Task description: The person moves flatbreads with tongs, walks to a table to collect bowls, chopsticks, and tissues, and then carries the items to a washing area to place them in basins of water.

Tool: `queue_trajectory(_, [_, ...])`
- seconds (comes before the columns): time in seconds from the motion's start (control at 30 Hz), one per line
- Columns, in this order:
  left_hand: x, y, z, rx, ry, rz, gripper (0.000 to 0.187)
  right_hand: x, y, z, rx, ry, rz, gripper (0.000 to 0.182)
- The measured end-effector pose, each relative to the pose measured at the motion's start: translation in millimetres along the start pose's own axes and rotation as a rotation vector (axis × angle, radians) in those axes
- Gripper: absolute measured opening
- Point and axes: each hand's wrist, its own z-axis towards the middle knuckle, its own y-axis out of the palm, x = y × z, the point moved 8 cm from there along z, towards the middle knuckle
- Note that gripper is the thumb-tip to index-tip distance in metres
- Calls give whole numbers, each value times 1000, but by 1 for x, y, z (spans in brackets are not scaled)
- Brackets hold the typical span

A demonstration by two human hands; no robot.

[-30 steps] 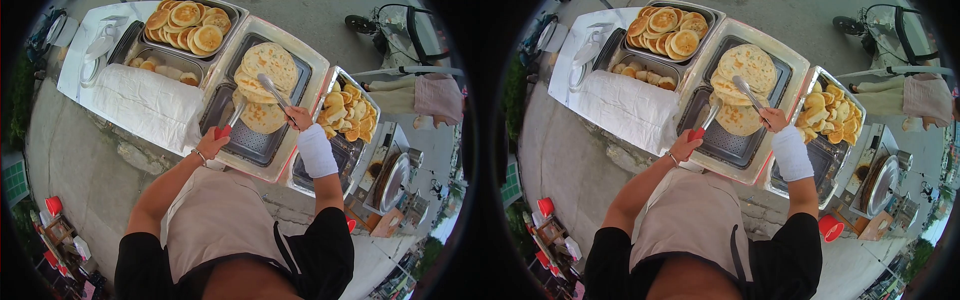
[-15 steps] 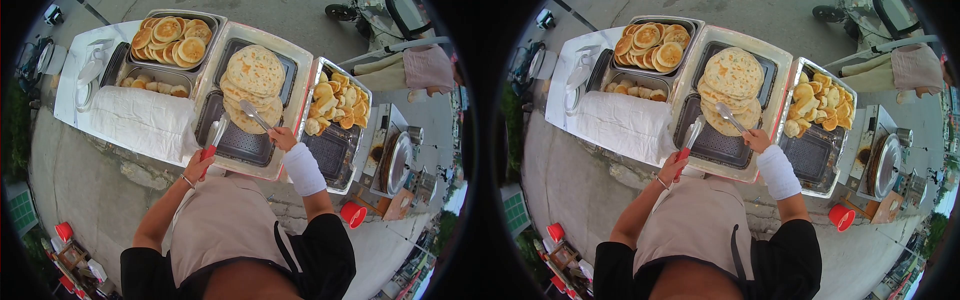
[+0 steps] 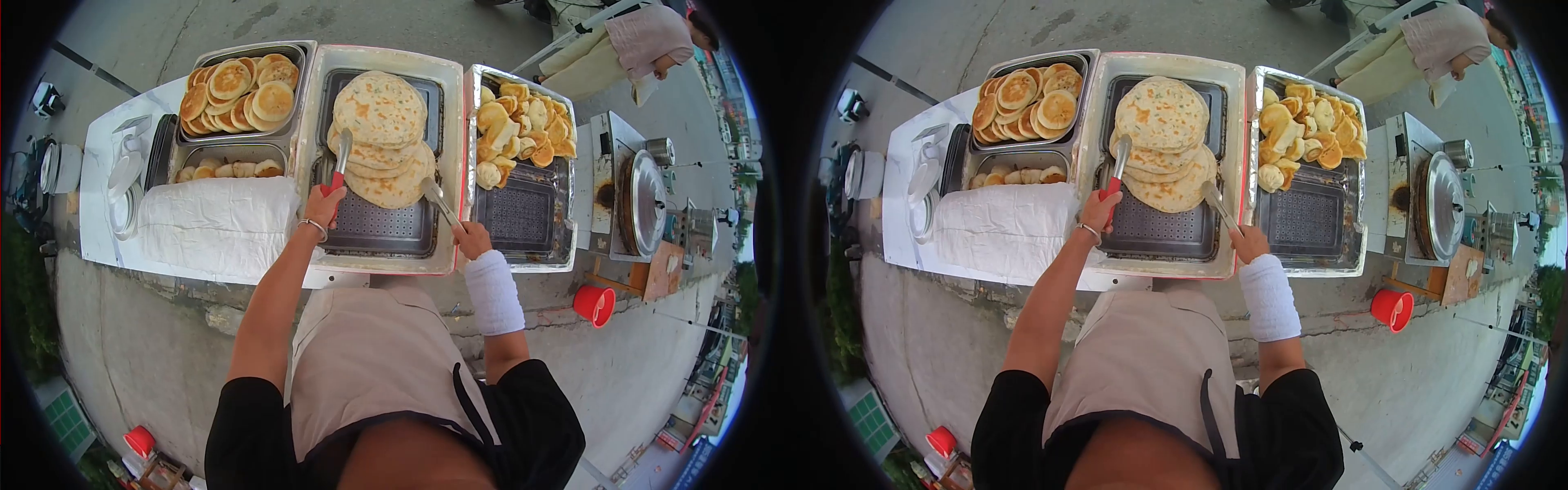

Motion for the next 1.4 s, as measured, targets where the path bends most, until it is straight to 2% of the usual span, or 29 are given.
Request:
queue_trajectory(0.13, [7, 7, 2, -33, 19, 58, 48, 11, 27, -1, -58, 85, 156, 35])
queue_trajectory(0.23, [18, 4, -3, -27, 71, 103, 47, 11, 52, 2, -102, 88, 389, 32])
queue_trajectory(0.33, [21, 3, -5, -62, 65, 69, 47, 2, 78, -9, -206, 210, 700, 32])
queue_trajectory(0.5, [0, 1, -2, -182, -47, 56, 45, -7, 105, -5, -141, 159, 767, 32])
queue_trajectory(0.6, [-7, 2, -9, -146, -19, 83, 45, -5, 98, -7, -62, 113, 577, 32])
queue_trajectory(0.7, [-7, 1, -28, -206, -31, 122, 48, -21, 71, -20, -84, 23, 283, 32])
queue_trajectory(0.8, [-10, -20, -57, -78, 344, 434, 55, -24, 39, -56, 30, -165, -83, 32])
queue_trajectory(0.9, [-6, -25, -106, -81, 524, 649, 64, -26, 21, -94, 185, -72, -132, 36])
queue_trajectory(1.13, [-53, -14, -126, -67, 511, 777, 72, -5, 70, -103, 376, -37, -80, 44])
queue_trajectory(1.17, [-63, -14, -123, -107, 366, 717, 74, -4, 74, -103, 387, -56, -42, 45])
queue_trajectory(1.27, [-83, -16, -114, -106, 162, 553, 84, -15, 67, -116, 400, -74, 80, 50])
queue_trajectory(1.37, [-84, -20, -97, 142, 761, 855, 89, -9, 70, -129, 406, -82, 151, 52])
queue_trajectory(1.4, [-84, -20, -93, 75, 675, 929, 89, -2, 71, -133, 415, -85, 165, 52])
